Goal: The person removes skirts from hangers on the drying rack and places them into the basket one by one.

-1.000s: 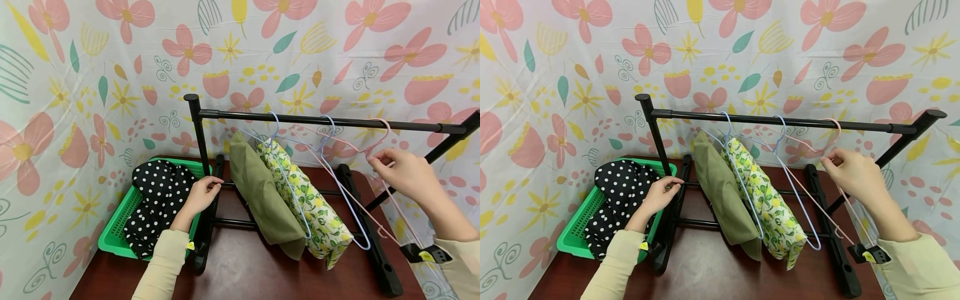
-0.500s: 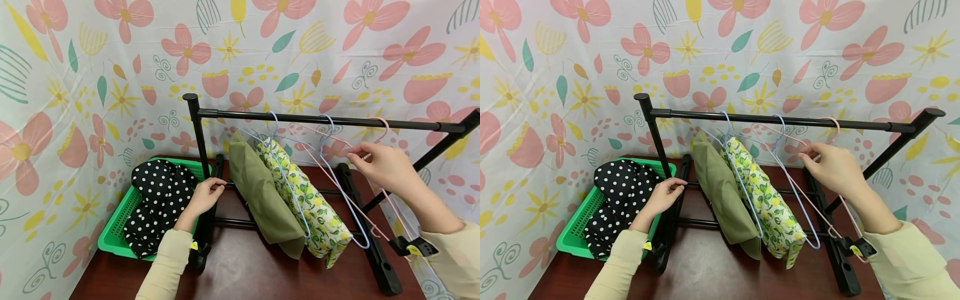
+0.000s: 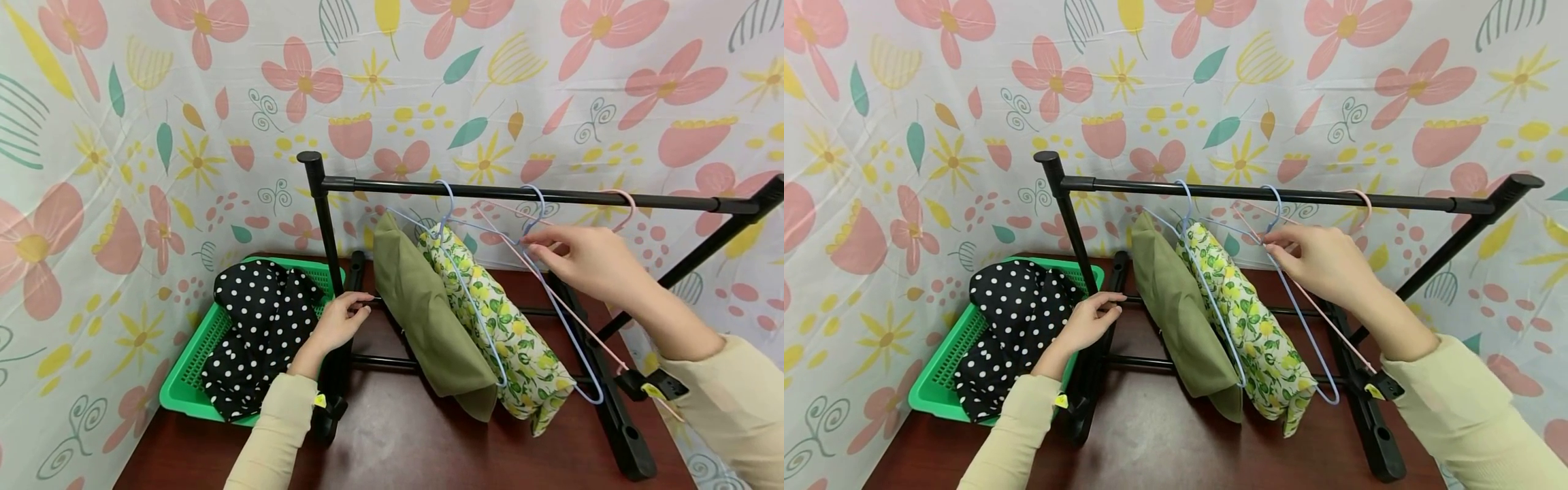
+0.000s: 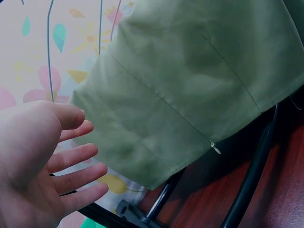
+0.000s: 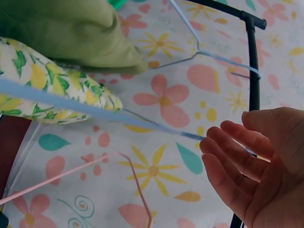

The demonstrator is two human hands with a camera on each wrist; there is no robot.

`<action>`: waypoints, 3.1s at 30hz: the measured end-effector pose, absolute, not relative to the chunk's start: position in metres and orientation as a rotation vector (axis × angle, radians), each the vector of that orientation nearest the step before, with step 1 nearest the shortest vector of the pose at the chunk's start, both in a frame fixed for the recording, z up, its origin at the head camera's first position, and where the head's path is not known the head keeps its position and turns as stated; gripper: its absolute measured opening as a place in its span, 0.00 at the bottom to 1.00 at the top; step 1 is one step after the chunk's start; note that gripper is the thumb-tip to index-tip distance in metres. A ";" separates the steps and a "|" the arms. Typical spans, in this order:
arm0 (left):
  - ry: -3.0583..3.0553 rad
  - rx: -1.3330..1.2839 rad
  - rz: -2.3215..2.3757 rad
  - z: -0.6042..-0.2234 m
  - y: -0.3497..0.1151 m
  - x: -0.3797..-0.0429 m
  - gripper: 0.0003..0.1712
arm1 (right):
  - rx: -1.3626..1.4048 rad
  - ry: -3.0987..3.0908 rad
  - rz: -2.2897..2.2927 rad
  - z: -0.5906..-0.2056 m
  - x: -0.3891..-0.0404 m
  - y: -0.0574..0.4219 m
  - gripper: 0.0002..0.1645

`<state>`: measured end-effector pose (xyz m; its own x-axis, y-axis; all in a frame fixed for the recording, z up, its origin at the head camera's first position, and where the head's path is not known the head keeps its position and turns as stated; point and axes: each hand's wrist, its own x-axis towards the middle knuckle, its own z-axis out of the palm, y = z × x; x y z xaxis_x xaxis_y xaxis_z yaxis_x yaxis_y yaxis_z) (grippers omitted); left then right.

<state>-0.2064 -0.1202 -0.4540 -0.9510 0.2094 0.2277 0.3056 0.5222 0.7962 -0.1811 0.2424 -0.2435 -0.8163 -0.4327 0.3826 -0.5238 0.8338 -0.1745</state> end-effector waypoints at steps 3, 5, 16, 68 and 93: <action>-2.658 -0.456 -1.409 -0.456 -0.119 -0.206 0.16 | 0.713 -2.716 0.427 -0.242 -0.182 0.235 0.12; -2.660 -0.455 -1.413 -0.458 -0.117 -0.207 0.17 | 0.724 -2.726 0.429 -0.242 -0.184 0.229 0.12; -2.646 -0.434 -1.418 -0.469 -0.113 -0.209 0.18 | 0.799 -2.754 0.436 -0.245 -0.193 0.202 0.13; -2.562 -0.062 -1.712 -0.500 -0.096 -0.211 0.16 | 0.570 -2.874 0.495 -0.271 -0.237 0.120 0.12; -2.592 0.030 -1.770 -0.515 -0.082 -0.210 0.16 | 0.581 -2.796 0.505 -0.263 -0.235 0.122 0.12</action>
